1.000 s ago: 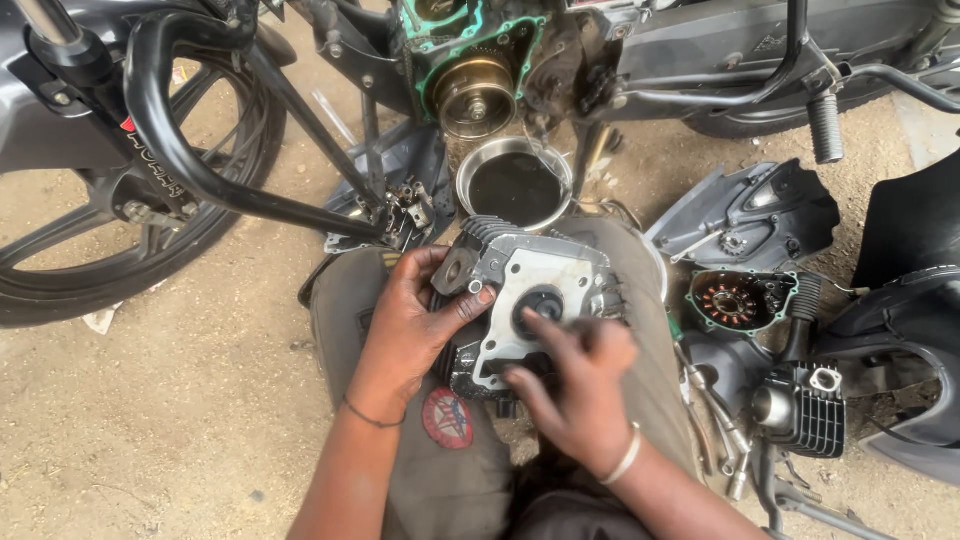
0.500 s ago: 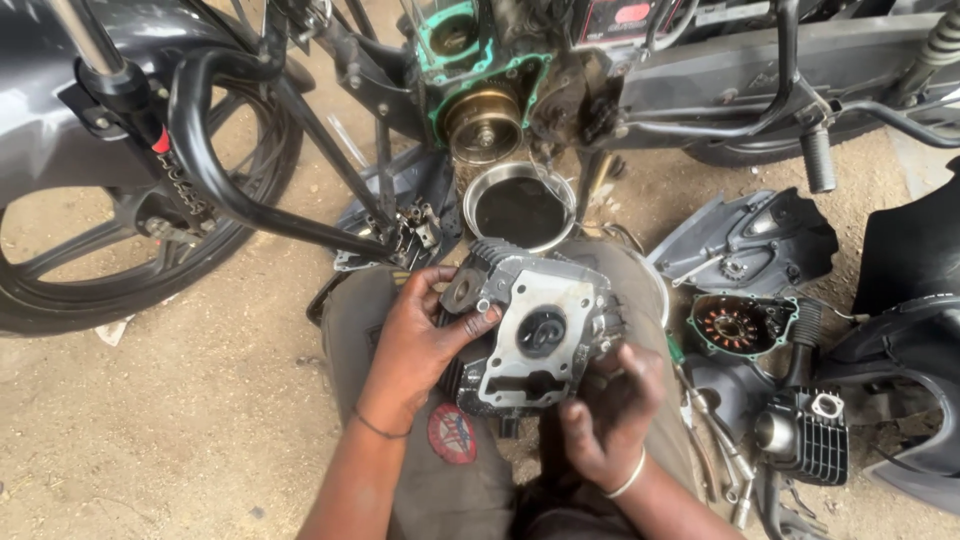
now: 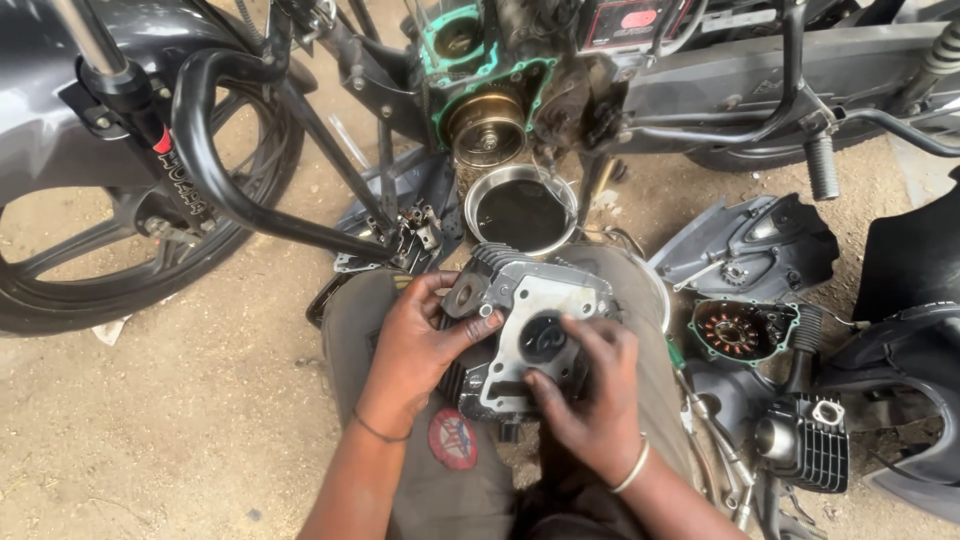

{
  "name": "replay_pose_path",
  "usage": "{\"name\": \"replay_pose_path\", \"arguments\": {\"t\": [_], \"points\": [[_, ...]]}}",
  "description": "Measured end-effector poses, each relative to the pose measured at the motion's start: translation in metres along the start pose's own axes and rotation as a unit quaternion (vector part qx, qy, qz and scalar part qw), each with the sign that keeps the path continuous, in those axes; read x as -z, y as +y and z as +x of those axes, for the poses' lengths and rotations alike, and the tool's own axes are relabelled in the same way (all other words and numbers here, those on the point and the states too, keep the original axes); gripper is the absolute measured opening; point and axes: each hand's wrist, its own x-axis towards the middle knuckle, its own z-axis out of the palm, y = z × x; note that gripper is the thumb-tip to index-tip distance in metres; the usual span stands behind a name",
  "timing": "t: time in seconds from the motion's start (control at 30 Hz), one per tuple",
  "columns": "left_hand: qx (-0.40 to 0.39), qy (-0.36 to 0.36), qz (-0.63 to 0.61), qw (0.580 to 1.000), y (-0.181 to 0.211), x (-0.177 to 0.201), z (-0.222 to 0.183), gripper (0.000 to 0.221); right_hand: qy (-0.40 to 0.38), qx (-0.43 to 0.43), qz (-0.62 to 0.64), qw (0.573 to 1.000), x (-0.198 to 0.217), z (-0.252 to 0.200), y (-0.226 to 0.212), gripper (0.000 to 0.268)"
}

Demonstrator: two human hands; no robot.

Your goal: The person sits on the ground repairing a motorcycle engine. They tap a component with a hammer and punch, handle small fasteners into a metal tray, then fit a piston into the cylinder by hand, pressing and rotating it while holding the cylinder on their lap.

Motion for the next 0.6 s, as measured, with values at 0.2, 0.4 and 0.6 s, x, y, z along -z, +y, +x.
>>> {"name": "replay_pose_path", "arguments": {"t": [0.2,0.4,0.6], "points": [[0.017,-0.007,0.003,1.0,0.008,-0.002,-0.001,0.057,-0.081,0.058,-0.074,0.992,0.014,0.025,-0.003,0.054],[0.006,0.003,0.014,1.0,0.006,-0.005,0.0,0.056,-0.128,0.116,-0.117,0.978,0.025,0.042,0.001,0.045],[0.01,0.004,0.006,1.0,0.005,-0.003,-0.001,0.056,-0.091,0.085,-0.087,0.988,0.012,0.028,-0.003,0.042]]}}
